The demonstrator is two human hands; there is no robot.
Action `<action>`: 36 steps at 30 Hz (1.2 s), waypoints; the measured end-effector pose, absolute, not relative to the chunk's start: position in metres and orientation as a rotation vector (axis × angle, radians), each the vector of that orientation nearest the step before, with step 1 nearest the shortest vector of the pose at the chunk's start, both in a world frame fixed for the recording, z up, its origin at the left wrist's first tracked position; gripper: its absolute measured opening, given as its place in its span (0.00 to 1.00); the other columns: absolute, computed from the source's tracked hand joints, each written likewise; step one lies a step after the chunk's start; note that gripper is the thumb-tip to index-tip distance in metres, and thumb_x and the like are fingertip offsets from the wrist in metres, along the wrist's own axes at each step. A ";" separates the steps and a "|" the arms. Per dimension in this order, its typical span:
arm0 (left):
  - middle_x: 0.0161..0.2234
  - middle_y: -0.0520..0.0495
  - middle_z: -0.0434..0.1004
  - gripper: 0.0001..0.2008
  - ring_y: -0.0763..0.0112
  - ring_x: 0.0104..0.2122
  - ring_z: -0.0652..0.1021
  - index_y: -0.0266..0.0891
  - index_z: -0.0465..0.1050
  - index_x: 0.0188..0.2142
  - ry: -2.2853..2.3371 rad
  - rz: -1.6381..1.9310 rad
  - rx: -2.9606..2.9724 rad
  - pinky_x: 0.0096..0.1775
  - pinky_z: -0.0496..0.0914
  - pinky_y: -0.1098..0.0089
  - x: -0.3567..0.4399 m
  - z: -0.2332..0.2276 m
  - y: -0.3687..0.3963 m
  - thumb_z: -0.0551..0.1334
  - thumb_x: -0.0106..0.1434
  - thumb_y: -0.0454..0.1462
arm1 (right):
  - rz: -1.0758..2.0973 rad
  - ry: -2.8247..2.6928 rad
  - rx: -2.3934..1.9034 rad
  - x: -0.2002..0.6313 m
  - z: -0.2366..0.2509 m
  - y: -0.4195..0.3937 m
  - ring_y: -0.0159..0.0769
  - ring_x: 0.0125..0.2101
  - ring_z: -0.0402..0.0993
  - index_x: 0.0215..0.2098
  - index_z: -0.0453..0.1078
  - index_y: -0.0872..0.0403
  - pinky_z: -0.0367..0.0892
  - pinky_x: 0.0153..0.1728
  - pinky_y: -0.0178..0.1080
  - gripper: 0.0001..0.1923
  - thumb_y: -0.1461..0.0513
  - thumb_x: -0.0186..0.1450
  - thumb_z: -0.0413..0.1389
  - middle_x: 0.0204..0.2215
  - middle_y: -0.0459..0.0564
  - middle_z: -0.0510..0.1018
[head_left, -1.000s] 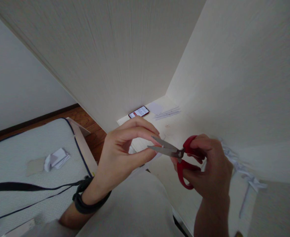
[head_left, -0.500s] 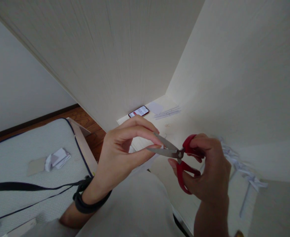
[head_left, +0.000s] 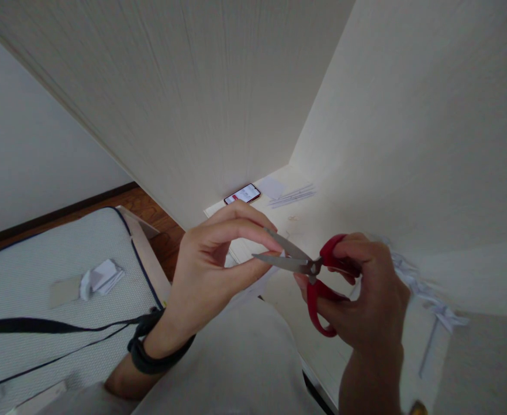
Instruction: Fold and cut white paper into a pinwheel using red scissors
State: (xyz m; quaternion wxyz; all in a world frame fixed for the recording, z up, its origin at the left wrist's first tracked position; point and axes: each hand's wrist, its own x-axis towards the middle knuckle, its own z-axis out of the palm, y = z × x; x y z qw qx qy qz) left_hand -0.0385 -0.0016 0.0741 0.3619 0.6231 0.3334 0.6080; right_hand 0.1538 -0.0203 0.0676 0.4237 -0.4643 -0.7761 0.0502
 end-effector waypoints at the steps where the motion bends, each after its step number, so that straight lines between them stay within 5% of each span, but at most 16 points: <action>1: 0.31 0.50 0.77 0.08 0.71 0.33 0.75 0.44 0.80 0.29 0.866 1.565 1.603 0.36 0.70 0.69 -0.039 0.074 -0.002 0.68 0.57 0.28 | 0.130 -1.942 -1.164 0.154 0.068 -0.020 0.40 0.28 0.72 0.40 0.60 0.47 0.69 0.24 0.42 0.19 0.65 0.54 0.63 0.30 0.47 0.74; 14: 0.30 0.50 0.77 0.08 0.72 0.32 0.77 0.40 0.80 0.29 0.751 1.602 1.655 0.31 0.70 0.72 -0.041 0.075 0.003 0.68 0.56 0.26 | 0.177 -1.943 -1.155 0.153 0.069 -0.020 0.37 0.24 0.70 0.40 0.61 0.47 0.66 0.19 0.39 0.21 0.66 0.53 0.64 0.31 0.46 0.75; 36: 0.33 0.51 0.77 0.06 0.75 0.36 0.76 0.37 0.80 0.31 0.781 1.583 1.624 0.39 0.70 0.75 -0.043 0.072 0.000 0.68 0.57 0.26 | 0.184 -1.938 -1.089 0.153 0.067 -0.017 0.34 0.23 0.68 0.38 0.63 0.48 0.64 0.19 0.37 0.19 0.65 0.54 0.65 0.29 0.45 0.74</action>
